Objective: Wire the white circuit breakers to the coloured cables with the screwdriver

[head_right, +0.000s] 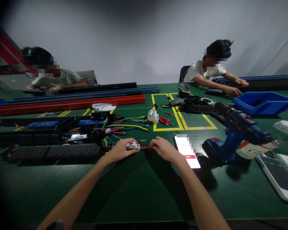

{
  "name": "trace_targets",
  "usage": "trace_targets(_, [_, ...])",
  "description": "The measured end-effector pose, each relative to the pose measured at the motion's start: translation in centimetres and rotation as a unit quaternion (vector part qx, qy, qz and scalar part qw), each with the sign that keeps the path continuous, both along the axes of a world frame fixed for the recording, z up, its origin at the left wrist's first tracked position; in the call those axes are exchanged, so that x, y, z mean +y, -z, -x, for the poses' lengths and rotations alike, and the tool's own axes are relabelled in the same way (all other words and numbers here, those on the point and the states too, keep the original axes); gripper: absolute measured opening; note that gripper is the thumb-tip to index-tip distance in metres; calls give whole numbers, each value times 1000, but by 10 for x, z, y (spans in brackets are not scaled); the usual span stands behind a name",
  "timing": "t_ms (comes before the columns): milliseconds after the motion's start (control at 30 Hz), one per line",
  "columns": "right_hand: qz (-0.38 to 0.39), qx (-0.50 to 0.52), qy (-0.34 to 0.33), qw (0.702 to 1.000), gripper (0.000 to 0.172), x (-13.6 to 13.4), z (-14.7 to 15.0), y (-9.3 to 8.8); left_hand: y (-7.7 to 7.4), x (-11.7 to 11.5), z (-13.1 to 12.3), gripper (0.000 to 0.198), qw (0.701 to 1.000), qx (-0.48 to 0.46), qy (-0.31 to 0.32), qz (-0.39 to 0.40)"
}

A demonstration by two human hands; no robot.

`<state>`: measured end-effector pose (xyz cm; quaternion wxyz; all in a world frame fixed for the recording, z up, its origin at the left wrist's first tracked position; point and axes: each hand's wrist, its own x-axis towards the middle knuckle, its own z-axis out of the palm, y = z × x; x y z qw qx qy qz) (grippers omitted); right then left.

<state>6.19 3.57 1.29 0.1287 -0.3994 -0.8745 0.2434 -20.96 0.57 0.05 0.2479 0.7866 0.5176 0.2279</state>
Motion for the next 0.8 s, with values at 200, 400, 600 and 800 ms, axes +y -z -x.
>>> trace_targets(200, [-10, -12, 5, 1000, 18, -2, 2, -1, -1, 0, -1, 31, 999, -21, 16, -24])
trace_targets(400, [-2, -15, 8, 1000, 22, -1, 3, -2, 1, 1, -2, 29, 998, -17, 9, -52])
trace_targets(600, [9, -14, 10, 1000, 21, -2, 5, -2, -1, 1, -4, 33, 998, -3, -6, -60])
trace_targets(800, [23, -3, -15, 1000, 29, 0, -4, 2, -8, 0, -5, 44, 996, -3, 13, -88])
